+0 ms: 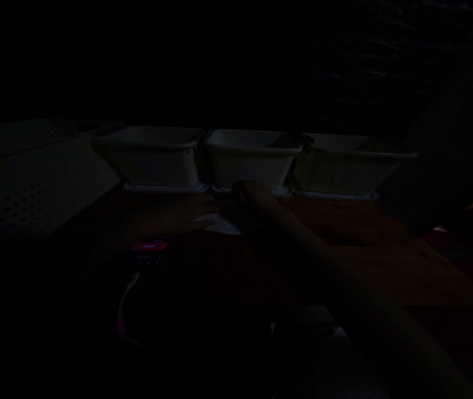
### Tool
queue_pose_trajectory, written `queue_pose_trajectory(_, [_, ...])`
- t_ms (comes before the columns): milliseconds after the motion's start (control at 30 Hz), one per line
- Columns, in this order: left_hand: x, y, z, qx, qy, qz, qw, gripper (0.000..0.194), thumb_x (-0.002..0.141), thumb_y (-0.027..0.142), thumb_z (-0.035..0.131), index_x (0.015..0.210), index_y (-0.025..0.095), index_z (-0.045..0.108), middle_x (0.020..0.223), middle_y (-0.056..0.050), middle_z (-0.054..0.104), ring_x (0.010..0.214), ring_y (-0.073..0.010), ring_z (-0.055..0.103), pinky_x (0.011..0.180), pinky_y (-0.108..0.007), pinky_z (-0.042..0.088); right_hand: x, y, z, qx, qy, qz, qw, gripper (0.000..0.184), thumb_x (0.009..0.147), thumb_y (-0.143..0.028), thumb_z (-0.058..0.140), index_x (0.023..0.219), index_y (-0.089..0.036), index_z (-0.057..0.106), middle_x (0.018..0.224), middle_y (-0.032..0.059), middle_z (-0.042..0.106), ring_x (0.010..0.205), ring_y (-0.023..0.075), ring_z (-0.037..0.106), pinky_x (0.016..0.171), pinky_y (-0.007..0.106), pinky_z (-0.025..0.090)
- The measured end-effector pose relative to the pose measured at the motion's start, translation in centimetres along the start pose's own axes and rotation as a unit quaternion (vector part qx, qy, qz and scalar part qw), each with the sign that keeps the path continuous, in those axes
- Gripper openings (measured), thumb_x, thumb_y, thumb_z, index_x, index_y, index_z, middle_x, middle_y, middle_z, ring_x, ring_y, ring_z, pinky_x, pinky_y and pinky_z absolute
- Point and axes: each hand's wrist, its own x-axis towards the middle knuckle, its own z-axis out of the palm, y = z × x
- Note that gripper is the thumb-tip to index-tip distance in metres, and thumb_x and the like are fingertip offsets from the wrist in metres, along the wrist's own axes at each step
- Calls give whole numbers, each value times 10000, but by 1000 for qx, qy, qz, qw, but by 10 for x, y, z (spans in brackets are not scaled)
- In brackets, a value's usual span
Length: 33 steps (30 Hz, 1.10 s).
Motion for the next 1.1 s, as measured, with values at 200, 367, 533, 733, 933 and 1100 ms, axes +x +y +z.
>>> queue_pose_trajectory(200, [0, -2, 2, 12, -5, 2, 1000, 368, 999, 256, 492, 1361, 187, 497, 1428, -96, 514, 1301, -199, 502, 1107, -337, 366, 0, -1, 0, 11, -4, -1, 1000, 305, 784, -67, 546, 1039, -121, 705, 952, 102, 716, 753, 144, 613, 630, 207, 357])
queue_pose_trajectory(367, [1, 1, 0, 17, -2, -5, 1000, 357, 996, 257, 503, 1345, 179, 515, 1429, -100, 514, 1267, -195, 528, 1077, -323, 390, 1, 0, 0, 21, -11, 4, 1000, 313, 799, -67, 536, 1069, -117, 688, 1043, 109, 710, 797, 150, 624, 651, 212, 379])
queue_pose_trajectory(533, [0, 0, 1, 24, 0, -2, 1000, 344, 996, 260, 510, 1332, 185, 520, 1400, -90, 537, 1245, -192, 541, 1053, -311, 401, -1, -9, -3, 17, -26, 18, 999, 291, 856, -77, 502, 1114, -93, 636, 1128, 140, 691, 882, 173, 639, 697, 229, 416])
queue_pose_trajectory(733, [-1, -1, 2, 28, 3, 8, 1000, 345, 1000, 259, 500, 1334, 176, 522, 1388, -90, 546, 1274, -195, 520, 1098, -322, 367, -1, -12, -1, -24, -32, 36, 999, 283, 929, -111, 444, 1179, -76, 572, 1144, 178, 678, 963, 215, 646, 733, 264, 429])
queue_pose_trajectory(933, [-1, 4, -3, 23, -12, -10, 1000, 346, 1001, 262, 500, 1334, 174, 523, 1403, -90, 537, 1282, -192, 509, 1102, -326, 361, 0, -3, 4, -34, -19, 11, 999, 258, 934, -126, 422, 1139, -108, 577, 1112, 161, 687, 905, 195, 637, 694, 254, 410])
queue_pose_trajectory(1100, [-1, 2, -1, 19, -7, -12, 1000, 331, 997, 261, 504, 1317, 181, 533, 1422, -89, 522, 1242, -180, 538, 1056, -299, 394, 0, -5, 2, -31, -35, 20, 999, 272, 931, -133, 416, 1153, -94, 569, 1117, 167, 684, 918, 217, 640, 689, 269, 409])
